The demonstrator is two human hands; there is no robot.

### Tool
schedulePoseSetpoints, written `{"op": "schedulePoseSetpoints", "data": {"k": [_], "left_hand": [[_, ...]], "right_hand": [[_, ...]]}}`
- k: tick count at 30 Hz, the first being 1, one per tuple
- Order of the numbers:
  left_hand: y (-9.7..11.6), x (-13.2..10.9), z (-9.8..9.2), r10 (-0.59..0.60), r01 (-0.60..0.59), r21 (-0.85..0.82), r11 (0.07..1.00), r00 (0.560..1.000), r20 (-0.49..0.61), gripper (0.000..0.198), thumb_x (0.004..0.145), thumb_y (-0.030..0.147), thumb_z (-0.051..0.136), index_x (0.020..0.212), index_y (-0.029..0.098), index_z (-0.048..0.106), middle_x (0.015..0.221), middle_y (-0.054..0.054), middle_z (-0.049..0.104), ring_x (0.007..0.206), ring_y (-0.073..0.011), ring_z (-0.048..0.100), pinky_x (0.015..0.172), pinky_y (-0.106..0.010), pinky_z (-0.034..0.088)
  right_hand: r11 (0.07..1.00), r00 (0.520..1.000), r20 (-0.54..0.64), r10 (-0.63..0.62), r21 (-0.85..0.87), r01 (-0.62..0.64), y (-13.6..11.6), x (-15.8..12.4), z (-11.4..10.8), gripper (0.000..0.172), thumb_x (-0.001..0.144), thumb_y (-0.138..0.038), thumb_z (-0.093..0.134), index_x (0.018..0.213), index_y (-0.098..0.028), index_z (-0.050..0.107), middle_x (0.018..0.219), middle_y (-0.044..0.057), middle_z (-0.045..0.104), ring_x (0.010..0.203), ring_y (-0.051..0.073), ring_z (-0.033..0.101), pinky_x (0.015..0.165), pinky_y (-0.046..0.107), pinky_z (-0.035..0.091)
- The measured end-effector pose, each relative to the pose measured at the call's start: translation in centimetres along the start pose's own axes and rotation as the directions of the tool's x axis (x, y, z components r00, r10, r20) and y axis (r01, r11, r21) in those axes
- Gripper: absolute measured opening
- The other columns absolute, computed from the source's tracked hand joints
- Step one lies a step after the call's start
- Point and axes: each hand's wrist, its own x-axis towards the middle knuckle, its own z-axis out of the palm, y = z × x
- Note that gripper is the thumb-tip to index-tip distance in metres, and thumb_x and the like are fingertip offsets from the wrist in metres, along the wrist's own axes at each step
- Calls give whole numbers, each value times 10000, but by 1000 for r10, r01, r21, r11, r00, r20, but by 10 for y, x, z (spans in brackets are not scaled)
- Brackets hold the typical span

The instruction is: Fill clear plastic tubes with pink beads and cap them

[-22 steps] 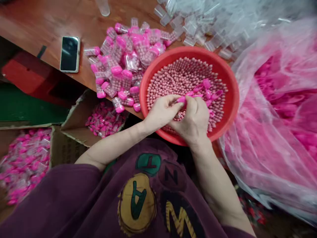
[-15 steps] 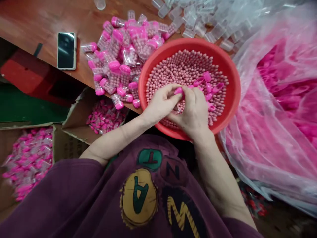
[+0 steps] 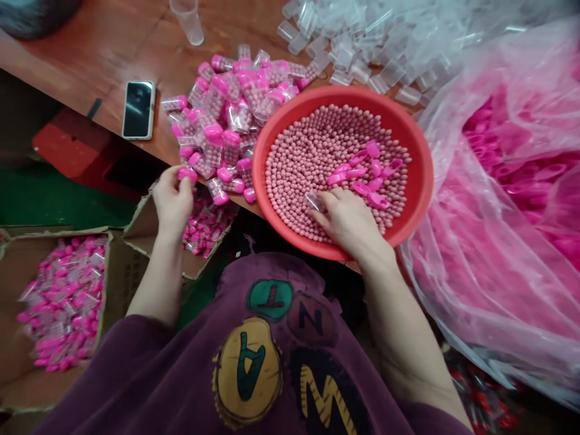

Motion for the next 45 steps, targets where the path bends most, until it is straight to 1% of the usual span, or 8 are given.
{"op": "schedulePoseSetpoints", "data": {"k": [3, 8, 12, 16, 22, 27, 37, 45], "left_hand": [[39, -14, 27, -163, 162, -72, 984, 986, -12, 426, 1014, 537, 926, 1283, 233, 798, 1122, -20, 880, 997, -181, 847, 980, -376, 720], [114, -41, 90, -152, 277, -314, 908, 917, 369, 510, 1062, 539, 869, 1490, 277, 782, 1291, -83, 888, 1174, -272, 884, 1050, -445, 736], [130, -66, 130, -79, 393, -414, 821, 796, 600, 643, 1035, 482, 866, 1617, 268, 695, 1622, -132, 772, 1325, -290, 826, 1219, -527, 687], [130, -83, 155, -64, 417, -433, 799, 775, 628, 630, 1027, 359, 850, 1624, 292, 660, 1642, -104, 743, 1569, -298, 706, 1363, -493, 586], [132, -82, 162, -103, 466, -371, 803, 722, 684, 580, 1005, 335, 887, 1538, 271, 667, 1501, -96, 770, 1430, -278, 769, 1302, -470, 631], [132, -81, 165, -101, 490, -375, 787, 701, 706, 541, 986, 361, 935, 1467, 275, 703, 1463, -93, 789, 1341, -268, 802, 1202, -415, 674], [129, -92, 176, -178, 497, -316, 808, 718, 673, 562, 1011, 194, 821, 1543, 288, 667, 1184, -33, 809, 1021, -175, 792, 1029, -331, 676], [133, -95, 180, -195, 495, -323, 807, 738, 646, 561, 1024, 202, 814, 1557, 284, 659, 1337, -63, 806, 1167, -210, 795, 1182, -393, 644]], "right_hand": [[998, 990, -132, -50, 27, 54, 3, 2, 9, 354, 1155, -342, 632, 1360, -144, 843, 1307, 238, 828, 1197, 414, 802, 1069, 564, 670], [942, 872, -473, -128, 217, 256, 0, 1, -1, 554, 1138, -530, 718, 1585, -204, 728, 1395, 206, 812, 1246, 411, 800, 1124, 621, 684], [956, 840, -524, -139, 151, 252, -31, -2, -14, 830, 1063, -598, 815, 1752, -220, 549, 1567, 253, 739, 1418, 482, 725, 1204, 704, 632], [974, 855, -508, -101, 124, 189, -40, -1, -9, 811, 1044, -439, 790, 1764, -196, 509, 1571, 275, 706, 1437, 500, 694, 1221, 759, 600], [937, 889, -444, -110, 252, 242, -20, -11, -13, 810, 995, -472, 850, 1698, -207, 547, 1542, 229, 695, 1425, 444, 686, 1236, 680, 616], [975, 916, -392, -85, 157, 158, -22, -16, -23, 843, 989, -470, 867, 1727, -220, 544, 1614, 246, 667, 1509, 491, 623, 1312, 737, 519], [998, 940, -340, 19, 68, 5, -42, -4, -3, 671, 1053, -445, 682, 1625, -94, 666, 1369, 299, 715, 1319, 535, 655, 1196, 800, 532], [1000, 868, -497, -28, -13, 25, -37, 2, 18, 528, 1062, -386, 536, 1411, -72, 776, 1153, 259, 760, 1121, 457, 666, 1091, 744, 554]]}}
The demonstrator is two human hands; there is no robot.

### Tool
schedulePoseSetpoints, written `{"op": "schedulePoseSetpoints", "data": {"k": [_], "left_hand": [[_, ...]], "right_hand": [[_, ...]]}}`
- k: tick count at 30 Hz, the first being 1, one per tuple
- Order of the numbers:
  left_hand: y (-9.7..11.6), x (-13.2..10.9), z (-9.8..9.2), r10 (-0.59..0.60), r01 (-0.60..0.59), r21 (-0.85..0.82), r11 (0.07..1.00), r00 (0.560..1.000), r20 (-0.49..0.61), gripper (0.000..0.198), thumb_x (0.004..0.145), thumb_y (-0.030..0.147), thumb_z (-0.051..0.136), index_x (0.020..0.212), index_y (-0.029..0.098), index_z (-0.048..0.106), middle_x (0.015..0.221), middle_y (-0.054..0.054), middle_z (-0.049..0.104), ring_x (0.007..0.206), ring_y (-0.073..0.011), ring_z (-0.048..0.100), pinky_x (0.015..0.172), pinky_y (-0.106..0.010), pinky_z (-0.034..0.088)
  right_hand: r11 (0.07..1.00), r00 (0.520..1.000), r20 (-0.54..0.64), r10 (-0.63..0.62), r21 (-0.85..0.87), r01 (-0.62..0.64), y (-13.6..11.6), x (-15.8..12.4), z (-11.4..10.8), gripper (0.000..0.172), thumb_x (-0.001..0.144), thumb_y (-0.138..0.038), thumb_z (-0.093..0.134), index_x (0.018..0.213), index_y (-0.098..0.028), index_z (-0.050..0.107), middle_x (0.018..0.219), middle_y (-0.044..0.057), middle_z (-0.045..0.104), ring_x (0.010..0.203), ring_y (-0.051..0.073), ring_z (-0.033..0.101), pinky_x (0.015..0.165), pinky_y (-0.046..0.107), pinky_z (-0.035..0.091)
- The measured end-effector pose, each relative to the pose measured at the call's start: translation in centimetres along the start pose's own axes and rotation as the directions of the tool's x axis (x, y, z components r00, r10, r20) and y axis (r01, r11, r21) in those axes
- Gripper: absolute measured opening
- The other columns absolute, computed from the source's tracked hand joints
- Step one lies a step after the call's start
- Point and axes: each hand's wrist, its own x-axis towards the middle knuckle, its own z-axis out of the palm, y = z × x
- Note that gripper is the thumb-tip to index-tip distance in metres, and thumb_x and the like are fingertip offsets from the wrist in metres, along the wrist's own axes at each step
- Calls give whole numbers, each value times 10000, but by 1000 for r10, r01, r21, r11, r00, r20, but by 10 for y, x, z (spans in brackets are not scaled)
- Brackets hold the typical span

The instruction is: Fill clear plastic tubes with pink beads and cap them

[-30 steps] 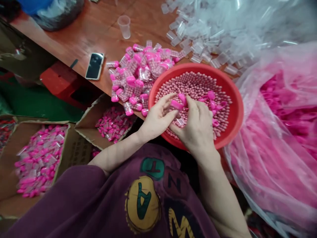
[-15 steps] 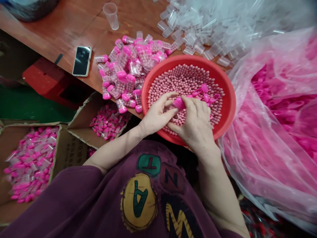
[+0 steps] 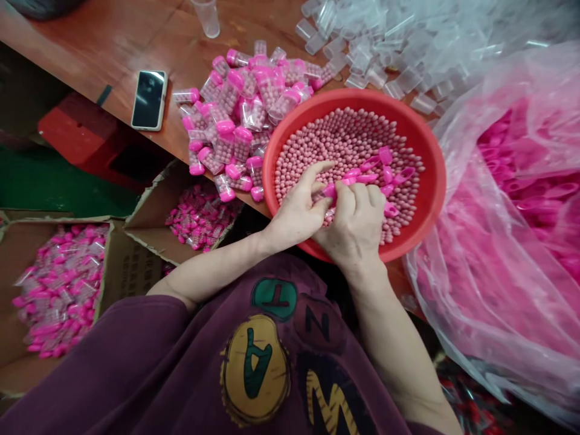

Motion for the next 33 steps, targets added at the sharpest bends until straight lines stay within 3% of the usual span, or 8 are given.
{"op": "schedulePoseSetpoints", "data": {"k": [6, 12, 14, 17, 21, 25, 29, 33], "left_hand": [[9, 2, 0, -45, 41, -88, 995, 998, -39, 480, 1036, 237, 808, 1477, 289, 626, 1093, -6, 772, 1050, -199, 792, 1087, -398, 654], [26, 4, -7, -282, 302, -201, 932, 952, 120, 272, 1009, 248, 809, 1242, 250, 668, 870, 15, 735, 750, -177, 709, 923, -432, 668], [23, 6, -8, -252, 270, -185, 945, 961, 113, 270, 1001, 302, 875, 1200, 229, 707, 951, -17, 783, 915, -213, 791, 1018, -436, 674], [13, 6, -8, -82, 90, -114, 989, 994, 72, 513, 829, 350, 1077, 1212, 209, 766, 1216, -61, 859, 1273, -258, 806, 1195, -404, 634], [5, 5, -9, -74, 104, -130, 986, 974, 215, 563, 884, 524, 1043, 1289, 206, 818, 1325, -91, 882, 1214, -271, 844, 1109, -424, 686], [8, 5, -7, -110, 169, -170, 971, 943, 313, 514, 990, 639, 932, 1238, 197, 851, 1251, -107, 910, 1129, -294, 876, 1005, -444, 724], [11, 5, -2, -125, 174, -161, 972, 953, 277, 467, 1047, 615, 892, 1238, 191, 852, 1201, -109, 920, 1189, -307, 879, 1031, -440, 733], [9, 5, -3, -133, 158, -92, 983, 964, 232, 417, 1107, 574, 830, 1250, 183, 848, 1102, -84, 907, 1172, -302, 877, 1006, -424, 740]], "right_hand": [[991, 998, 60, 0, 131, -8, 1, -1, -6, 752, 1031, -483, 699, 1691, -146, 576, 1528, 289, 706, 1419, 504, 646, 1261, 766, 506], [944, 999, 22, 41, 327, -46, 12, -3, -12, 850, 915, -438, 826, 1676, -241, 503, 1571, 230, 667, 1492, 472, 629, 1263, 718, 559], [948, 999, -7, 44, 315, -40, 15, -5, -11, 813, 912, -426, 812, 1649, -250, 518, 1578, 231, 667, 1533, 474, 609, 1298, 734, 534], [969, 998, -54, 37, 248, -23, 18, -8, -12, 792, 904, -414, 778, 1639, -233, 542, 1585, 242, 676, 1545, 484, 614, 1327, 765, 500], [990, 999, -13, 45, 134, -43, 17, -12, -15, 829, 960, -435, 789, 1710, -193, 534, 1636, 277, 662, 1558, 493, 608, 1324, 769, 505], [994, 997, -56, 49, 105, -43, 14, -13, -12, 750, 1006, -456, 754, 1673, -177, 557, 1554, 266, 700, 1452, 453, 658, 1280, 711, 567], [994, 987, -162, 14, 108, 3, 14, -9, -5, 639, 989, -450, 717, 1541, -151, 600, 1366, 235, 739, 1253, 414, 695, 1154, 659, 621], [998, 994, -103, 34, 65, -27, 9, -3, -3, 542, 1014, -543, 694, 1398, -161, 671, 1216, 216, 725, 1167, 439, 669, 1134, 716, 574]]}}
